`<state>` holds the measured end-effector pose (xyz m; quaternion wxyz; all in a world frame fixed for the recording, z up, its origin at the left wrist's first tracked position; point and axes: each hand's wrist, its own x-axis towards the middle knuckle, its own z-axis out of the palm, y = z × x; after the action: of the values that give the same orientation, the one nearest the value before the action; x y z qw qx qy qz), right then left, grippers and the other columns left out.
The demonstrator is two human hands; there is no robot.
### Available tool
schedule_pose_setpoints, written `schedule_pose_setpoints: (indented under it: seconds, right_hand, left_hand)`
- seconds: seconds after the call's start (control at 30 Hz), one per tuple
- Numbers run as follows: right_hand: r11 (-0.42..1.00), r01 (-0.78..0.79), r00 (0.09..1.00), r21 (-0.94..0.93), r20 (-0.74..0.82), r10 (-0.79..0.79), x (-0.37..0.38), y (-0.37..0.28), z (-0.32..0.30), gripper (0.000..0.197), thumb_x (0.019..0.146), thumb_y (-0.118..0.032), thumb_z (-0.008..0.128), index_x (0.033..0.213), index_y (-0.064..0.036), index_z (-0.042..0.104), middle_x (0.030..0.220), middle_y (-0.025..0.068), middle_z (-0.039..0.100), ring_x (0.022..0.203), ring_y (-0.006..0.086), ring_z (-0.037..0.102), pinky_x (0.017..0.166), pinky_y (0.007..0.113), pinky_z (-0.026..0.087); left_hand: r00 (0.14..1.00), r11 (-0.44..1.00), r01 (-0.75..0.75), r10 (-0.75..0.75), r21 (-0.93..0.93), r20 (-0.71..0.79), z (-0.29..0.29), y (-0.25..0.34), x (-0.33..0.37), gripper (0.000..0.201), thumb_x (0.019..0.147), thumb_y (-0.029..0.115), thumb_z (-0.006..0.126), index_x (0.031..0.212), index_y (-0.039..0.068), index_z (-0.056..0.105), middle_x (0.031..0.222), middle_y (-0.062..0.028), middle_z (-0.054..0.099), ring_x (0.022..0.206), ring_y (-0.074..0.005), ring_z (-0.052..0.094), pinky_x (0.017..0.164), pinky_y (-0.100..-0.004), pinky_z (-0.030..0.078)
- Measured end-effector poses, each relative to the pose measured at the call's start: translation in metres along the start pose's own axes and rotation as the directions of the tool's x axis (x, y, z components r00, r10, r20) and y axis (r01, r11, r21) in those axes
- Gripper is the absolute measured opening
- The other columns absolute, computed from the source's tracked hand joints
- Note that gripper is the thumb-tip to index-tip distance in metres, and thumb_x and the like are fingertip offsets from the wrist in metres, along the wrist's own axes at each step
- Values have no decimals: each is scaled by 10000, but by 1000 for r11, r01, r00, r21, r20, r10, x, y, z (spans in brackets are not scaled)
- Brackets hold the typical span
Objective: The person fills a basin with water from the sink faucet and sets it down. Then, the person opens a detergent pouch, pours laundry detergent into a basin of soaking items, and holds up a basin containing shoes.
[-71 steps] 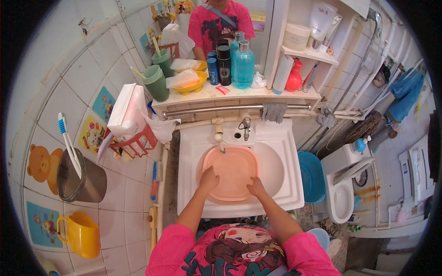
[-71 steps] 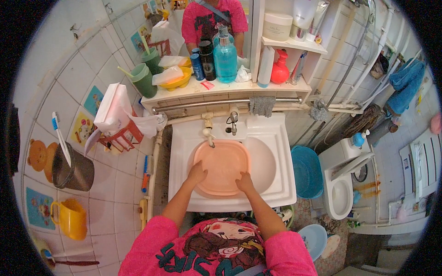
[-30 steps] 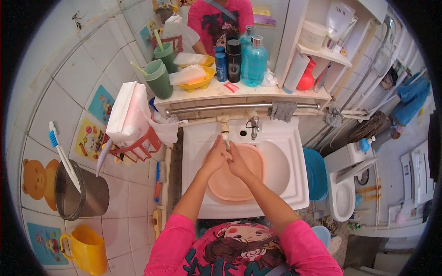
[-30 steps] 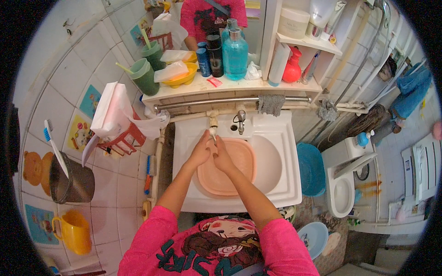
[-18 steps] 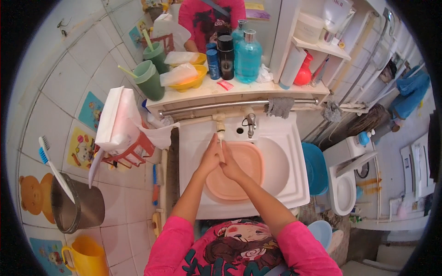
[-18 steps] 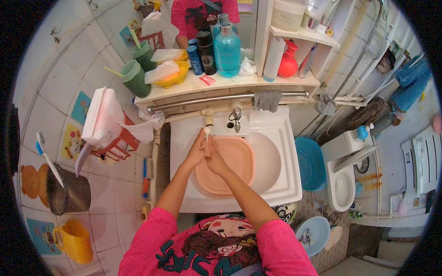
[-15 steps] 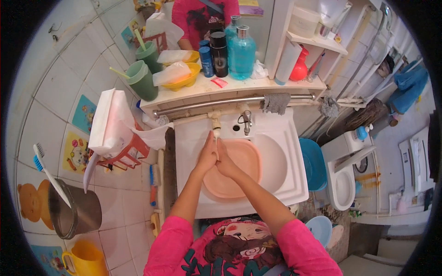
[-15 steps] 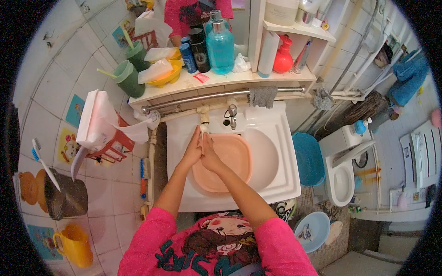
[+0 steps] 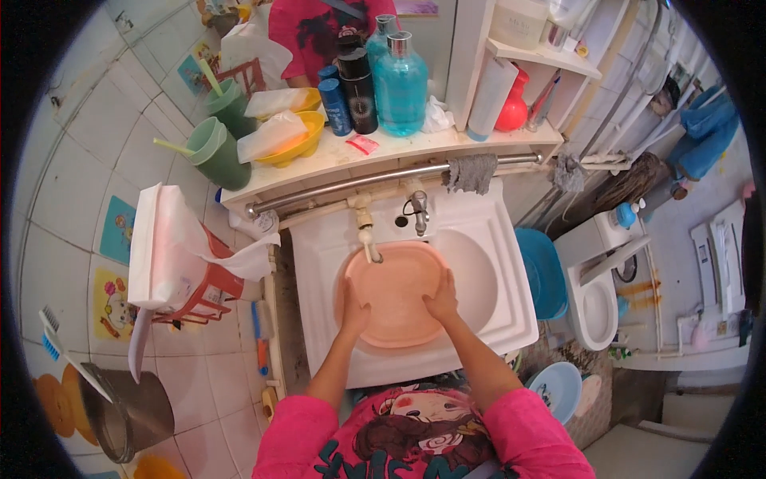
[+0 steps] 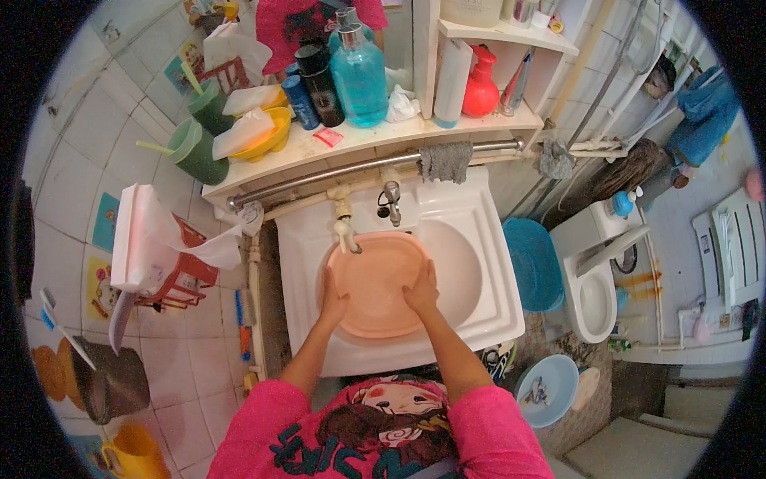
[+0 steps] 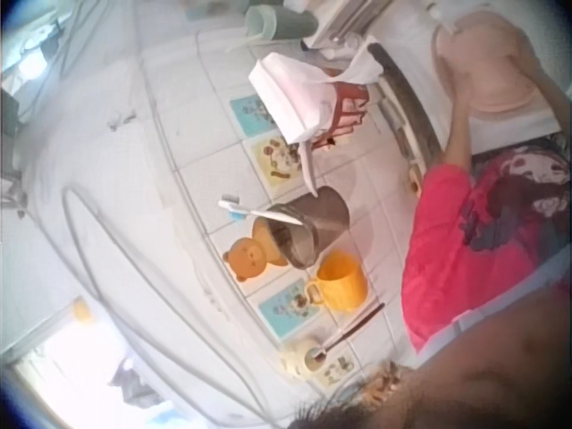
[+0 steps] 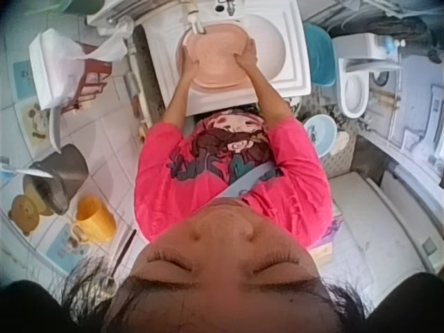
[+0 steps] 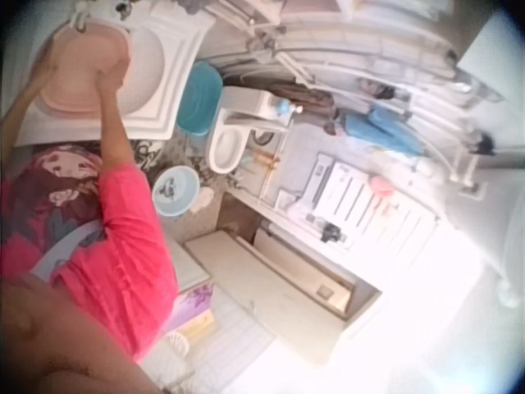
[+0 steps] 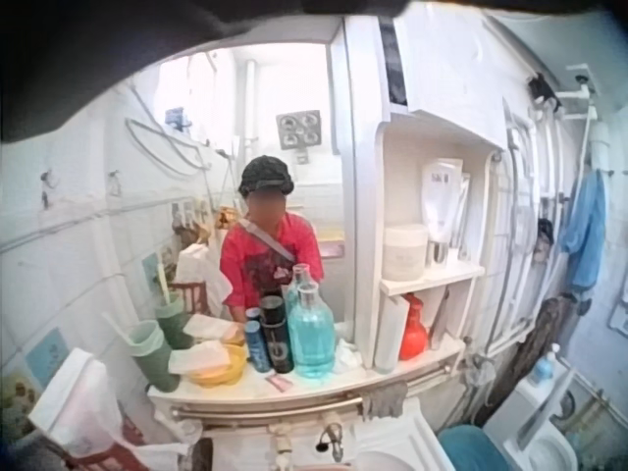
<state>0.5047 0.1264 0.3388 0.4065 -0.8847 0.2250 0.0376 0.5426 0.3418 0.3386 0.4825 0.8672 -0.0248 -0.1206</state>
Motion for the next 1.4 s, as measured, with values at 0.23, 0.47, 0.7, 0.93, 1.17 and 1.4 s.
schedule_pose_setpoints:
  seconds: [0.23,0.47,0.7,0.93,1.17,1.4]
  right_hand:
    - [981,-193,971,21,-139,194,10,88,30,647,679,-77,540,1268,-27,278,1262,178,342,1147,335,337,905,410,347]
    - [987,-69,986,146,-138,89,10,94,35,342,684,21,411,1012,5,505,917,219,550,883,378,518,770,411,419]
    - [967,-124,959,222,-224,174,1,76,21,232,702,-17,400,876,-15,554,810,204,573,794,362,546,695,385,431]
    - [961,-19,940,275,-322,111,-10,75,6,359,639,62,403,961,0,549,865,198,581,822,344,555,724,364,437]
    - [971,2,873,238,-474,114,-10,109,-6,379,626,47,417,975,-4,554,884,204,579,834,350,549,733,369,439]
    - [934,-37,857,355,-470,212,-43,105,-70,372,642,43,412,984,5,552,881,218,578,839,350,553,739,383,435]
  left_hand:
    - [993,976,7,19,216,-119,20,8,-14,711,696,1,501,1292,-69,121,1361,-239,92,1277,-334,72,1044,-360,99]
    - [975,960,127,-75,251,-209,20,-48,-16,689,686,8,502,1273,-94,156,1325,-263,187,1249,-358,161,1037,-369,122]
    - [980,983,169,-160,73,-118,1,-49,-5,519,688,-42,447,1201,7,382,1173,-181,459,1067,-275,464,878,-324,373]
    - [994,997,75,-74,2,-79,3,-43,-14,331,687,-20,498,1015,13,532,888,-126,609,755,-210,595,658,-283,451]
    - [996,995,56,-61,-78,-61,25,-28,-20,300,690,-56,492,987,-28,520,872,-135,611,757,-187,604,668,-265,468]
    - [998,1000,-22,22,-2,52,38,36,-27,299,681,-68,497,980,-53,511,878,-139,609,792,-190,606,685,-263,471]
